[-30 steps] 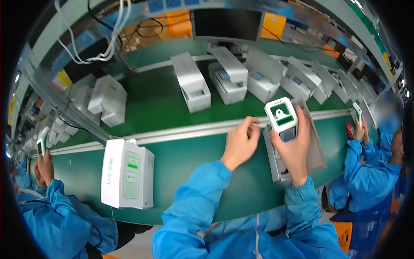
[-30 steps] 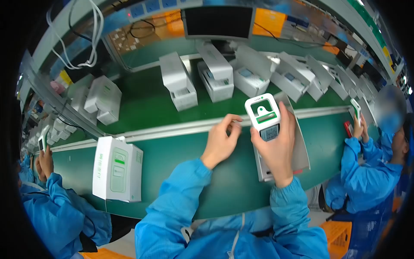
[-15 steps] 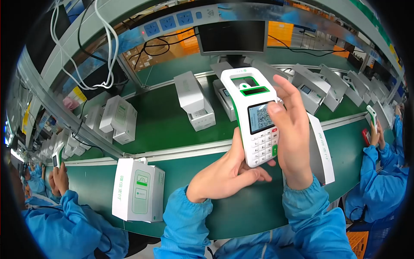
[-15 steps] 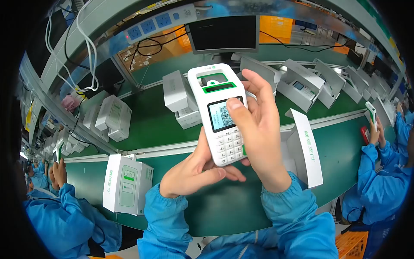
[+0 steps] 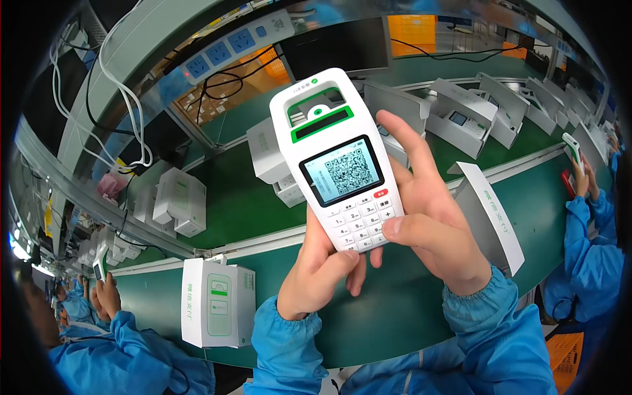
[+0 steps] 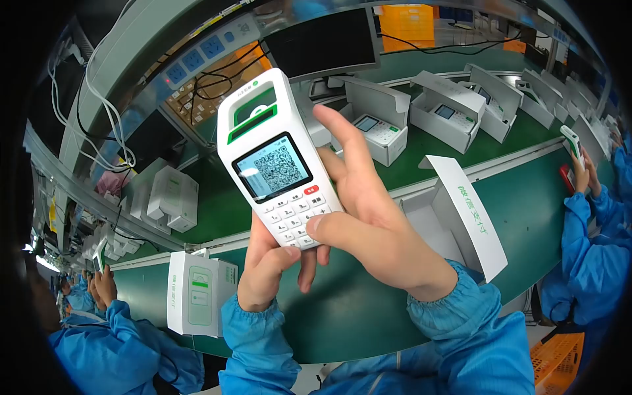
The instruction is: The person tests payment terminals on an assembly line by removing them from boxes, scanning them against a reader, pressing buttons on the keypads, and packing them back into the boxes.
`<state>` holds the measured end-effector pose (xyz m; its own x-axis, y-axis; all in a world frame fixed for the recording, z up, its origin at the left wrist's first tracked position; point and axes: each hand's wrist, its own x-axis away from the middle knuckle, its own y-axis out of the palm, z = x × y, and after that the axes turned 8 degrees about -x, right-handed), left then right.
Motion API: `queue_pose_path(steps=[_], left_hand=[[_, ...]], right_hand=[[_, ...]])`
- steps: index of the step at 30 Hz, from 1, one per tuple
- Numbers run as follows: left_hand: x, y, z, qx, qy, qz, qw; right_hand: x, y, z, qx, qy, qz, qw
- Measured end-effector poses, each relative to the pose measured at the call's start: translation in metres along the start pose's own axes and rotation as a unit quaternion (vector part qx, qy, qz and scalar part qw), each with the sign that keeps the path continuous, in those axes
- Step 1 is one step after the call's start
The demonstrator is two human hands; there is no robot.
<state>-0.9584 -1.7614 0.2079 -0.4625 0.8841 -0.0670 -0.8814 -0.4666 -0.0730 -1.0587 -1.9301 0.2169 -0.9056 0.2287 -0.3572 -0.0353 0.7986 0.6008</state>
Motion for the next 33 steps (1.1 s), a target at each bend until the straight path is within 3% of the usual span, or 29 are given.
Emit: queue_pose_path(steps=[5,8,11,21,25,33], left_hand=[[0.001,-0.001,-0.004,0.006,0.032,-0.032,0.999],[0.003,0.010,0.001,-0.053,-0.003,0.050,0.997],[0.004,0.013,0.001,-0.072,0.006,0.048,0.996],[0.001,0.016,0.001,-0.097,0.013,0.051,0.994],[0.001,0.018,-0.002,-0.093,0.029,0.066,0.993],[0.001,0.025,-0.004,-0.093,0.048,0.077,0.991]], right_hand=[[-0.004,-0.007,0.001,0.000,0.015,-0.033,0.999],[-0.004,-0.006,0.001,0.003,0.005,-0.033,0.999],[-0.005,-0.009,0.012,0.047,-0.067,-0.043,0.996],[0.000,-0.013,0.007,0.080,-0.071,-0.072,0.992],[0.002,-0.002,-0.002,0.071,-0.033,-0.012,0.997],[0.004,-0.011,0.001,0.082,-0.075,-0.047,0.993]])
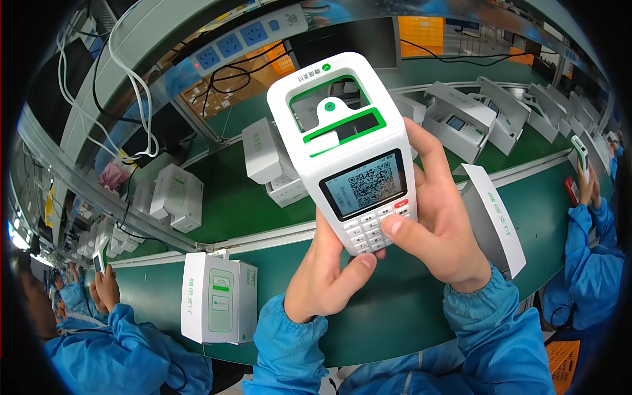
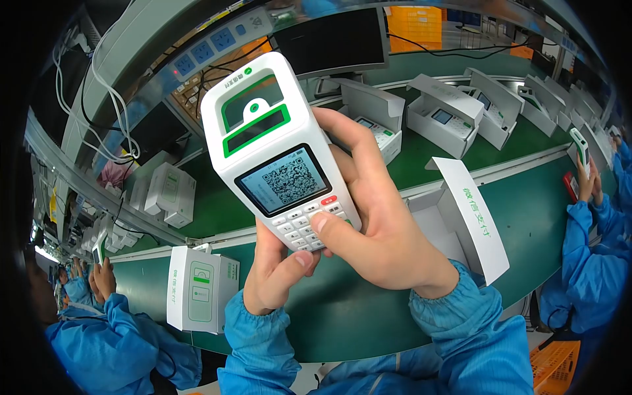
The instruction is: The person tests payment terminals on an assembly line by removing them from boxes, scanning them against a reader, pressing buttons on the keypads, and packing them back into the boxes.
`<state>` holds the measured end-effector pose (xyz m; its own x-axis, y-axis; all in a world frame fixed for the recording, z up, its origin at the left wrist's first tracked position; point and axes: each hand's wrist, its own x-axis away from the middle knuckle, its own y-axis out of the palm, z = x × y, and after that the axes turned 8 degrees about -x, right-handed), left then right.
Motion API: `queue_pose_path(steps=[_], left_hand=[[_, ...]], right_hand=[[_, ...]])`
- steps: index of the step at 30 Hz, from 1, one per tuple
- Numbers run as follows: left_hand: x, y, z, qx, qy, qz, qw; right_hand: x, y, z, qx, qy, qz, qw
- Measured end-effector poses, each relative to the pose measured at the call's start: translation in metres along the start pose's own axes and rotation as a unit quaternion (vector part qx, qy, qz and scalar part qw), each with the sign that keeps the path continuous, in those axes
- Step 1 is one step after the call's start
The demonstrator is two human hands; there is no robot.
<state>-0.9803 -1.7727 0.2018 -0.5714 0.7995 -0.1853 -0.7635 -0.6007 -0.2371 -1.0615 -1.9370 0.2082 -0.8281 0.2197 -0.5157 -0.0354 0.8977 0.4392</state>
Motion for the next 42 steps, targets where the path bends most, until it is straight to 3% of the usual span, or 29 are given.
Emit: queue_pose_path(steps=[4,12,17,24,30,34,42], left_hand=[[0.000,0.001,0.003,0.000,0.002,-0.002,1.000],[-0.003,0.006,-0.001,-0.006,0.024,-0.027,0.999],[-0.003,0.015,0.009,0.013,-0.029,-0.020,0.999],[-0.009,0.024,-0.001,0.010,0.019,-0.023,1.000],[-0.011,0.031,0.006,-0.016,-0.018,-0.025,0.999],[-0.019,0.042,0.005,-0.021,0.029,0.012,0.999],[-0.013,0.033,0.009,0.010,0.023,0.004,1.000]], right_hand=[[0.000,0.005,-0.006,-0.016,0.032,0.046,0.998],[0.003,-0.011,-0.002,-0.012,0.000,0.003,1.000],[0.004,-0.013,-0.006,-0.043,0.005,0.009,0.999],[0.007,-0.025,-0.013,-0.036,0.008,-0.005,0.999],[0.008,-0.034,-0.016,-0.036,-0.002,-0.009,0.999],[0.008,-0.032,-0.021,-0.040,0.005,0.009,0.999],[0.005,-0.020,-0.020,-0.006,0.024,0.043,0.999]])
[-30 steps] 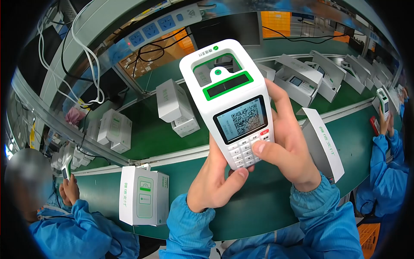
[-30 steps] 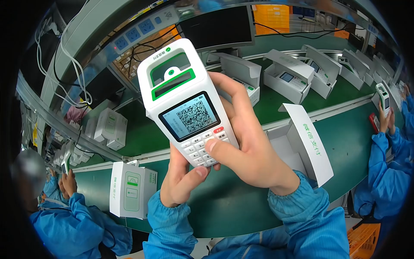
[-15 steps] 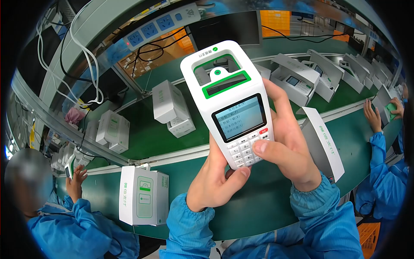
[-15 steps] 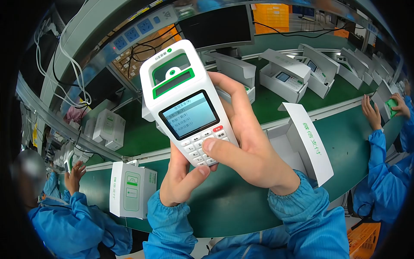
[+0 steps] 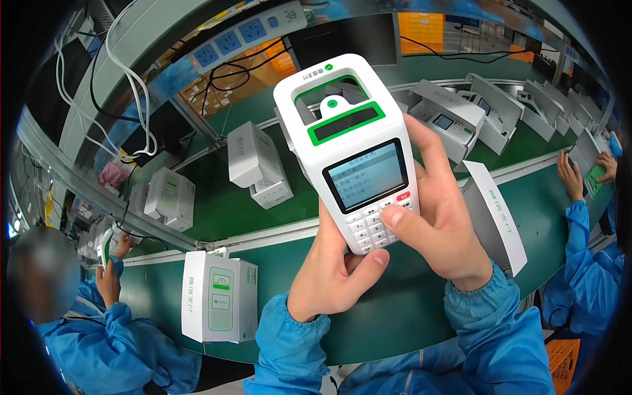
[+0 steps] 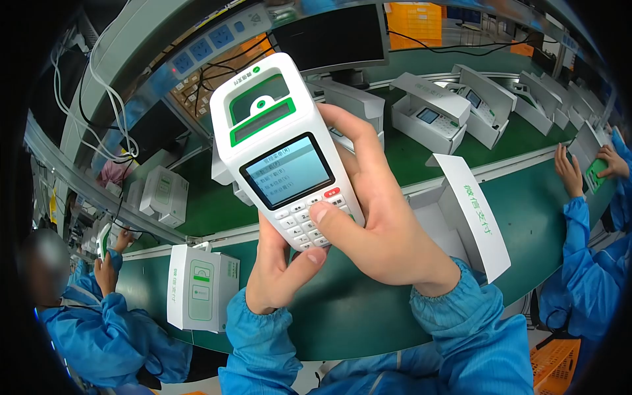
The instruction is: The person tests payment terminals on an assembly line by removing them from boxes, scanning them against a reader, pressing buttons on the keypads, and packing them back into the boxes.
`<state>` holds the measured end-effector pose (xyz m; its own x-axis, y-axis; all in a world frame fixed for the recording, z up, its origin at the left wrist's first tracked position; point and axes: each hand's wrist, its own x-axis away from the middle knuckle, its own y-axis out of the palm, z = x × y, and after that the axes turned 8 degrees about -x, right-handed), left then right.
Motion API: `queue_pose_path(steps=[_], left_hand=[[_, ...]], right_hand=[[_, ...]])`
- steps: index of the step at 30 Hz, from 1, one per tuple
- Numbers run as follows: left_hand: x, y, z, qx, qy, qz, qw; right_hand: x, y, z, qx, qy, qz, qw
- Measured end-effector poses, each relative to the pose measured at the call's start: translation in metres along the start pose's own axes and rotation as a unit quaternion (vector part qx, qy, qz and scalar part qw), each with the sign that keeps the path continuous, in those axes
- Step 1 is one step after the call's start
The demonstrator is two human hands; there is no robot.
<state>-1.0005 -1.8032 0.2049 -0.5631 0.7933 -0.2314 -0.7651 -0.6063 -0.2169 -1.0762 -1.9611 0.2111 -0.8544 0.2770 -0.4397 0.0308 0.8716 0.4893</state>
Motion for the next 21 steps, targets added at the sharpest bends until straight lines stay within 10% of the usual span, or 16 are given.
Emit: queue_pose_path(steps=[21], left_hand=[[-0.009,0.017,0.002,0.026,-0.015,-0.018,0.999]], right_hand=[[0.003,-0.033,-0.015,-0.026,-0.005,-0.084,0.996]])
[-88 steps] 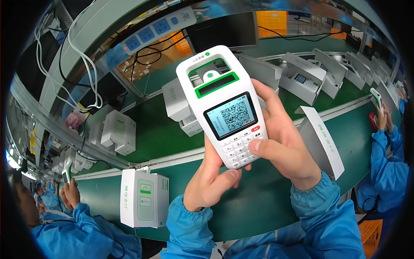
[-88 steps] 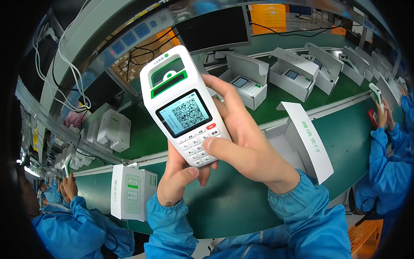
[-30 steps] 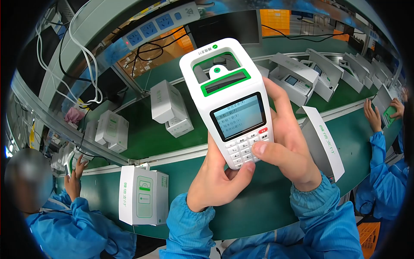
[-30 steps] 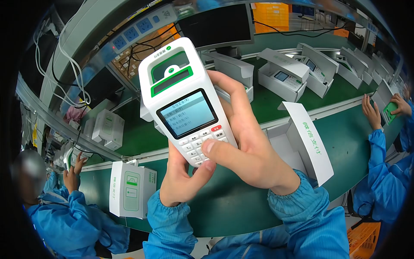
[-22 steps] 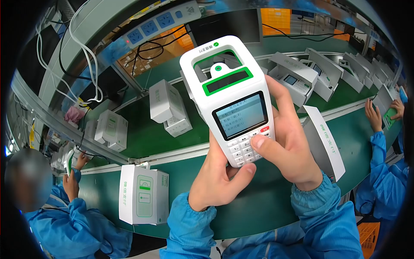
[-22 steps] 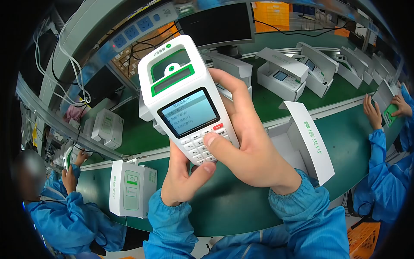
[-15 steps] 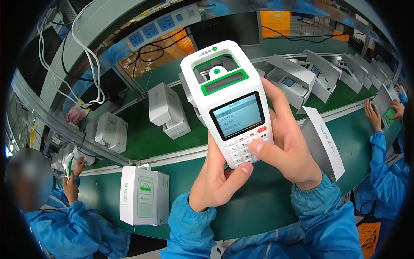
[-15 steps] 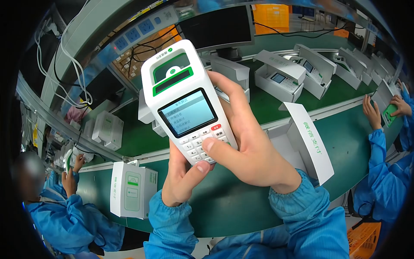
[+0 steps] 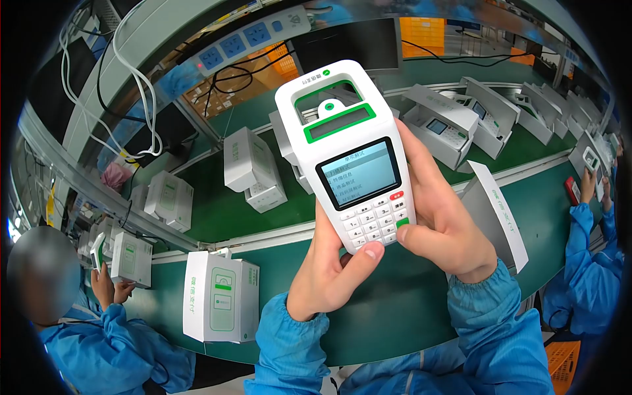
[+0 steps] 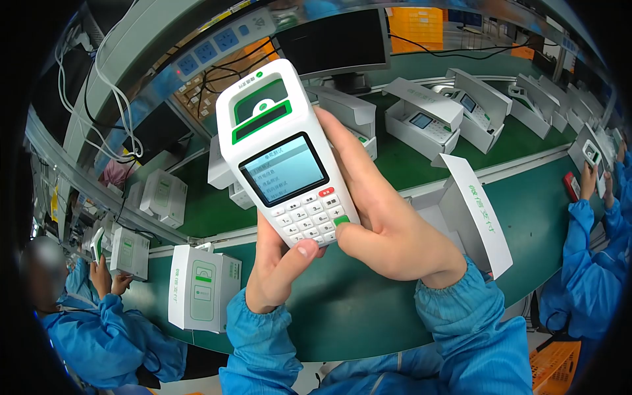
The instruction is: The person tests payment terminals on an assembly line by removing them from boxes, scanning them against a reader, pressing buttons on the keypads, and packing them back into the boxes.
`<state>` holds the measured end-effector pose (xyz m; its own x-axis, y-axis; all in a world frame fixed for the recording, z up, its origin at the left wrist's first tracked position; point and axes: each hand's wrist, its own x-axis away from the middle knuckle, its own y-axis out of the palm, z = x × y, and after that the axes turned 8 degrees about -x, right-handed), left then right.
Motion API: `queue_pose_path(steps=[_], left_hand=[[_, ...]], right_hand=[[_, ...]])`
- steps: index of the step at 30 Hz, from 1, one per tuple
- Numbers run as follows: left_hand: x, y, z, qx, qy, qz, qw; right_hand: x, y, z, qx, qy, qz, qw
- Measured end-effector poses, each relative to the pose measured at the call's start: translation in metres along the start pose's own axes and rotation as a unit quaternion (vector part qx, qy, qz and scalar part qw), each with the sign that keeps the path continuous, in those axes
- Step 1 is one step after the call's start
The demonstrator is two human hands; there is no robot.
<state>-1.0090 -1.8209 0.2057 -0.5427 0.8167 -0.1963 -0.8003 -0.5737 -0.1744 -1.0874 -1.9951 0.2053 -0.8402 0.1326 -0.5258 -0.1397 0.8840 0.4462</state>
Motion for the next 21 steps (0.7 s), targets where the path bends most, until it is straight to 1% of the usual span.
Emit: queue_pose_path(steps=[3,6,9,12,14,15,16,17,19,21], left_hand=[[-0.003,0.004,0.000,0.005,0.014,0.002,1.000],[-0.005,0.007,-0.001,0.005,0.020,0.001,1.000],[-0.008,0.013,-0.001,0.009,0.010,0.003,1.000],[-0.009,0.018,0.001,0.013,0.000,0.012,1.000],[-0.009,0.021,0.000,0.005,-0.001,0.026,1.000],[-0.009,0.023,-0.001,-0.010,0.014,0.034,0.999],[-0.010,0.024,-0.001,-0.026,0.028,0.042,0.998],[-0.010,0.026,-0.001,-0.043,0.043,0.051,0.997],[-0.009,0.034,-0.001,-0.104,0.083,0.074,0.988],[-0.009,0.041,-0.001,-0.151,0.128,0.087,0.976]], right_hand=[[0.000,-0.006,-0.002,0.022,-0.012,-0.012,1.000],[0.002,-0.004,-0.008,-0.013,0.008,0.002,1.000],[0.004,-0.020,-0.004,-0.011,-0.004,-0.053,0.998],[0.004,-0.027,-0.004,0.003,-0.018,-0.071,0.997],[0.006,-0.022,-0.008,-0.004,-0.015,-0.051,0.999],[0.009,-0.018,-0.011,-0.002,-0.015,-0.038,0.999],[0.012,-0.012,-0.015,-0.028,0.002,-0.012,1.000],[0.013,-0.006,-0.013,-0.013,-0.021,-0.008,1.000],[0.023,-0.010,-0.019,-0.095,0.028,-0.012,0.995],[0.038,-0.004,-0.023,-0.197,0.025,0.037,0.979]])
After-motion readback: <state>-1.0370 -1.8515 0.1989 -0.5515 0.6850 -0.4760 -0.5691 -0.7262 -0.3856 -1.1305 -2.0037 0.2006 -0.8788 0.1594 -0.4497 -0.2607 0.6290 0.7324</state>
